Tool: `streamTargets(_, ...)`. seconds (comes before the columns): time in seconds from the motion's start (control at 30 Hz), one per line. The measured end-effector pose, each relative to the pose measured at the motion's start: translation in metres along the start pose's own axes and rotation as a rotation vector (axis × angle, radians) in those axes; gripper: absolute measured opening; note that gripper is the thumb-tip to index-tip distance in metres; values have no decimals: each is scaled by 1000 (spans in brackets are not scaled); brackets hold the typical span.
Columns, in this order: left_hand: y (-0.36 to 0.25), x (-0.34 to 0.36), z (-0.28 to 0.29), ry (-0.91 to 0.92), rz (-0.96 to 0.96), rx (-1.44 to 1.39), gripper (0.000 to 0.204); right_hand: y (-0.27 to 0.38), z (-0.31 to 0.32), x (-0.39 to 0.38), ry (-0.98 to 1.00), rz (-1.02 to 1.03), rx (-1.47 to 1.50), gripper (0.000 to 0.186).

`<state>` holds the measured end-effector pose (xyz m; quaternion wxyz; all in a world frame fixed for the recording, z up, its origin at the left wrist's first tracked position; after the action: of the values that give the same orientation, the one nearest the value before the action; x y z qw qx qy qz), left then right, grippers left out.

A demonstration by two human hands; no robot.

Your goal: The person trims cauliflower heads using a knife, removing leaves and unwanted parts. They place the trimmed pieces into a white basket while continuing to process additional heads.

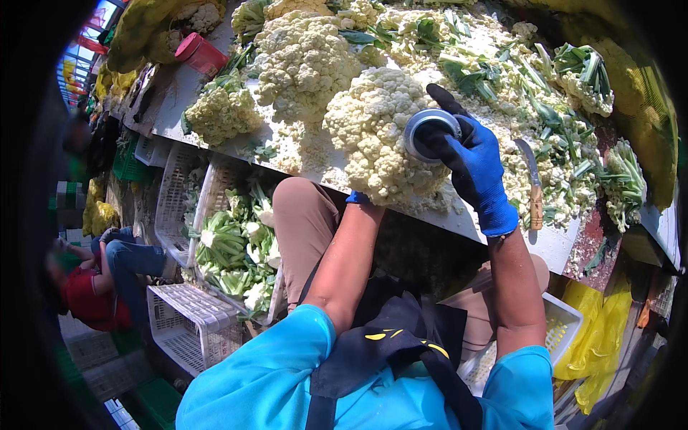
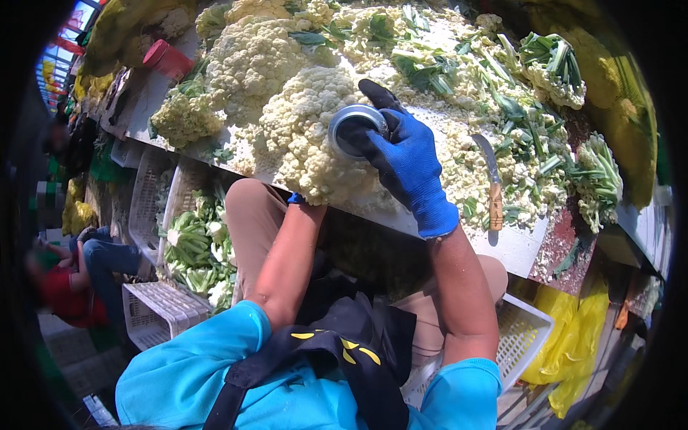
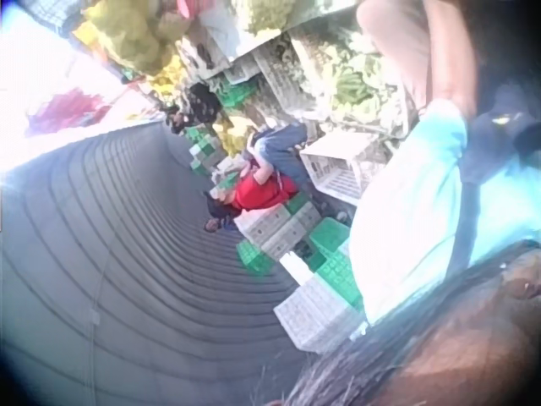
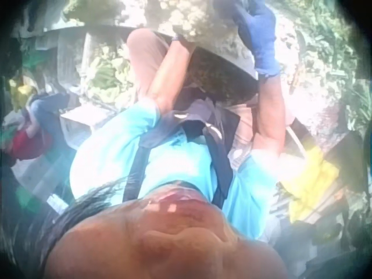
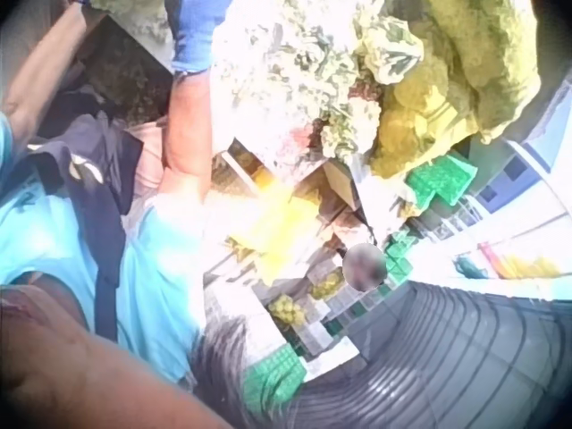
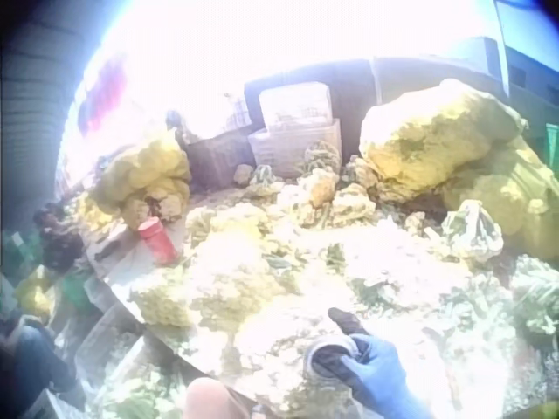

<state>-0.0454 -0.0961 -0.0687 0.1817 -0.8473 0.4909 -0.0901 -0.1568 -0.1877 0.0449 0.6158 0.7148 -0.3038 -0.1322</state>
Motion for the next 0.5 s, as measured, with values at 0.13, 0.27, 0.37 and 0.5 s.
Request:
streamTargets(0.13, 6, 3, 1, 2, -4, 6, 55, -8, 37, 10, -37, 65, 419, 34)
streamTargets(0.27, 3, 9, -2, 8, -2, 37, 55, -2, 10, 8, -49, -68, 211, 35)
streamTargets(0.37, 6, 12, -10, 25, 23, 42, 55, -24, 33, 12, -106, -107, 107, 22)
streamTargets(0.5, 12, 16, -13, 31, 18, 43, 55, -45, 69, 18, -268, -227, 543, 36)
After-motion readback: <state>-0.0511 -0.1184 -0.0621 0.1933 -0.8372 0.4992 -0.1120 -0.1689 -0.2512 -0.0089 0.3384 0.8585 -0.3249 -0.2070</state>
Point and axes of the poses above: each hand's wrist, its own x-axis towards the middle knuckle, its own z-axis out of the back of the hand, y = z × x, the point moved 8 cm from there along x, towards the middle knuckle, and after that the axes turned 10 degrees about x, right-handed, at the moved point
